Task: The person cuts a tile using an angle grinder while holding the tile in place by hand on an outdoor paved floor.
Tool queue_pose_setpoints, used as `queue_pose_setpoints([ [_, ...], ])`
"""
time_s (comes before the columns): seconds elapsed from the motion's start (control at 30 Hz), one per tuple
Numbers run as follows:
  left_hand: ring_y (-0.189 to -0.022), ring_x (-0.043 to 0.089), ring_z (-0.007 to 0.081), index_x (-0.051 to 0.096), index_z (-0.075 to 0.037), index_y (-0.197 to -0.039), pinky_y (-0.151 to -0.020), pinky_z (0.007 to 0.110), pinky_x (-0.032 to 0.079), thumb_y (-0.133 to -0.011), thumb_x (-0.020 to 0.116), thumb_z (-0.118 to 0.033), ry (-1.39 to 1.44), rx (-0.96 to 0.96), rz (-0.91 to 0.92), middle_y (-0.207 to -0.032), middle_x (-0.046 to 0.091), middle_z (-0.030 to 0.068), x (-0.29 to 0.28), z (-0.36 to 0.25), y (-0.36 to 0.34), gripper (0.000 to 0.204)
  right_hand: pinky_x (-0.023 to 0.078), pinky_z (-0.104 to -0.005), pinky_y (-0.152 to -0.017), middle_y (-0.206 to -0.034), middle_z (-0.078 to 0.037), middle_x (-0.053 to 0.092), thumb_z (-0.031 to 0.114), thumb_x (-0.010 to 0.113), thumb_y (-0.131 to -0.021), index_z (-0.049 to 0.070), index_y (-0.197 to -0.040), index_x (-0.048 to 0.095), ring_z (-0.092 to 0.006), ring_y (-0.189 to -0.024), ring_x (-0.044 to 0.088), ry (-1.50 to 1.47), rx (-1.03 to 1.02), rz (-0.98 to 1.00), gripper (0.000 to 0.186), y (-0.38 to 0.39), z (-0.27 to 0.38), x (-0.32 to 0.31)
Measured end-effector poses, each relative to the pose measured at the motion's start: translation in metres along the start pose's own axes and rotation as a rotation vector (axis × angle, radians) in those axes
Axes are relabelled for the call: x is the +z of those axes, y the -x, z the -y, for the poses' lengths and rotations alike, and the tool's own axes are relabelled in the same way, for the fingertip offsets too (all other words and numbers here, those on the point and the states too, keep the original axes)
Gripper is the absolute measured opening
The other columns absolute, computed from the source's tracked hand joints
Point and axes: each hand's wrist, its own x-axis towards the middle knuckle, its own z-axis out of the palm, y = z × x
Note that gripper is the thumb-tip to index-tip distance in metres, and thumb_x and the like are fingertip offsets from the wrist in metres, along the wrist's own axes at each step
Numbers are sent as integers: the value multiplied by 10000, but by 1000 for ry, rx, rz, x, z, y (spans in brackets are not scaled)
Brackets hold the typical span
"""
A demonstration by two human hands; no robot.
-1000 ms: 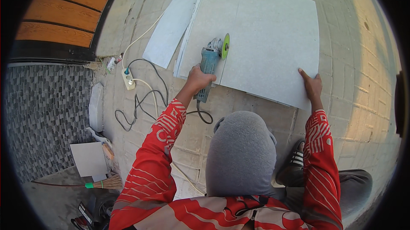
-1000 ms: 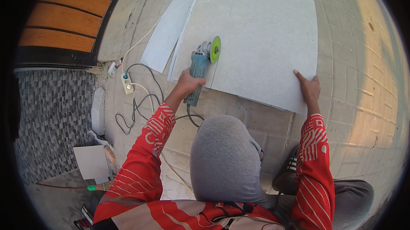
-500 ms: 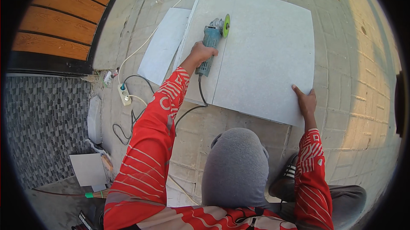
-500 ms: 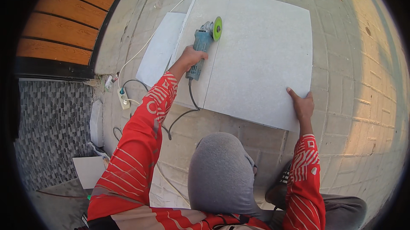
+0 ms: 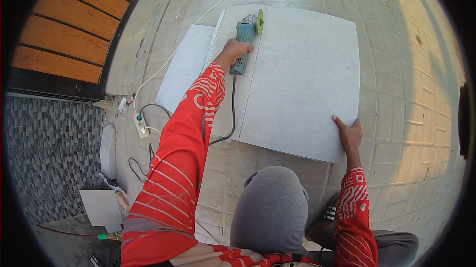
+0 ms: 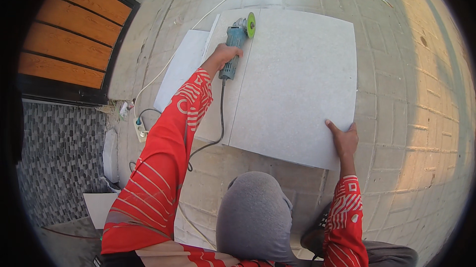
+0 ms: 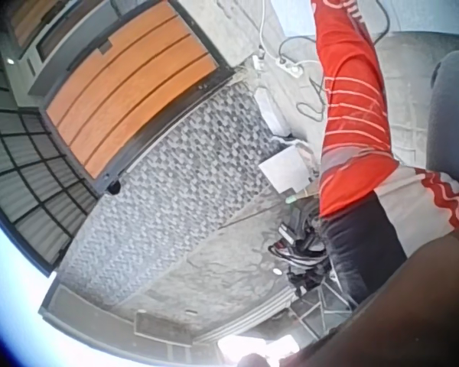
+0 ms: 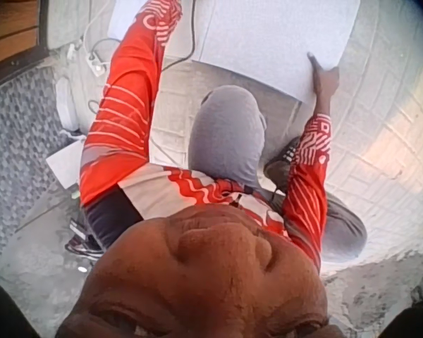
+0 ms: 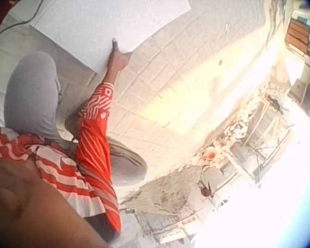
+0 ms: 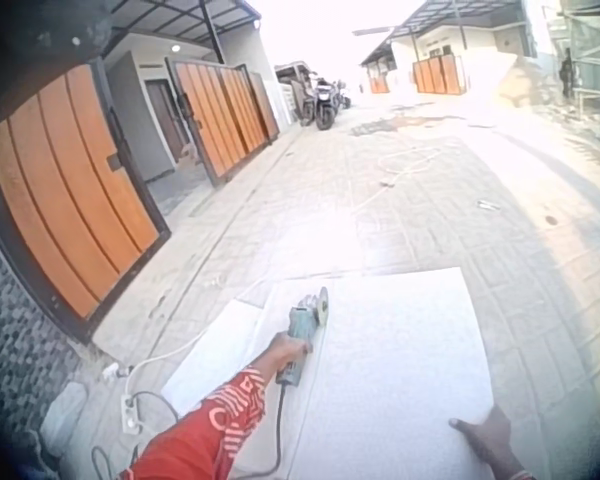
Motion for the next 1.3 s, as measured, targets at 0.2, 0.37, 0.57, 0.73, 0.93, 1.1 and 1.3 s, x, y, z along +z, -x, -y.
queue_pose_setpoints([
  [0.2, -750, 687, 292, 653, 71, -1061, -603, 491, 565, -655, 795, -160, -15, 2, 8, -940, 671, 160, -1, -31, -39, 489, 546, -463, -920, -1117, -264, 727, 592, 895, -641, -52, -1195, 645, -404, -1052, 709, 17, 20, -5, 886, -1, 1, 4],
  [0.37, -737, 690, 301, 656, 85, -1050, -596, 498, 565, -643, 802, -163, -23, 23, -12, -940, 676, 168, 10, -51, -66, 498, 551, -462, -912, -1110, -264, 729, 559, 911, -639, -47, -1199, 645, -402, -1040, 714, -28, 49, 15, 867, -1, 0, 0],
  [0.57, -727, 689, 312, 661, 104, -1023, -585, 498, 555, -628, 811, -166, -14, 59, -52, -940, 677, 173, 17, -66, -101, 502, 555, -460, -904, -1102, -258, 732, 555, 915, -633, -42, -1185, 646, -397, -1034, 717, -27, 50, 12, 856, 2, 4, -1],
  [0.73, -851, 732, 318, 716, 109, -1016, -696, 443, 597, -576, 825, -198, 21, 72, -104, -1048, 723, 218, 11, -71, -112, 547, 555, -466, -905, -1098, -262, 731, 555, 918, -624, -40, -1179, 644, -398, -1040, 715, -32, 51, 0, 859, 5, 2, 5],
  [0.93, -740, 698, 299, 657, 69, -1062, -596, 492, 572, -646, 804, -162, 280, 106, -62, -909, 684, 146, -13, -74, -84, 498, 548, -485, -921, -1123, -273, 721, 597, 902, -612, -38, -1204, 630, -421, -1052, 705, 32, 97, 33, 910, 4, 8, 5],
  [1.1, -703, 669, 270, 629, -16, -1003, -615, 437, 569, -720, 766, -148, 420, -6, 90, -857, 662, 126, -35, -61, -30, 341, 541, -486, -951, -1206, -260, 702, 671, 870, -605, -33, -1275, 611, -410, -1127, 686, 104, 161, 95, 1006, -4, 9, -9],
  [1.3, -753, 682, 270, 627, -38, -1025, -668, 447, 581, -732, 764, -175, 484, -92, 84, -862, 667, 123, -81, -35, 50, 351, 524, -478, -1008, -1292, -261, 665, 712, 840, -629, -27, -1399, 525, -393, -1227, 642, 194, 193, 377, 1112, -38, 9, -15],
])
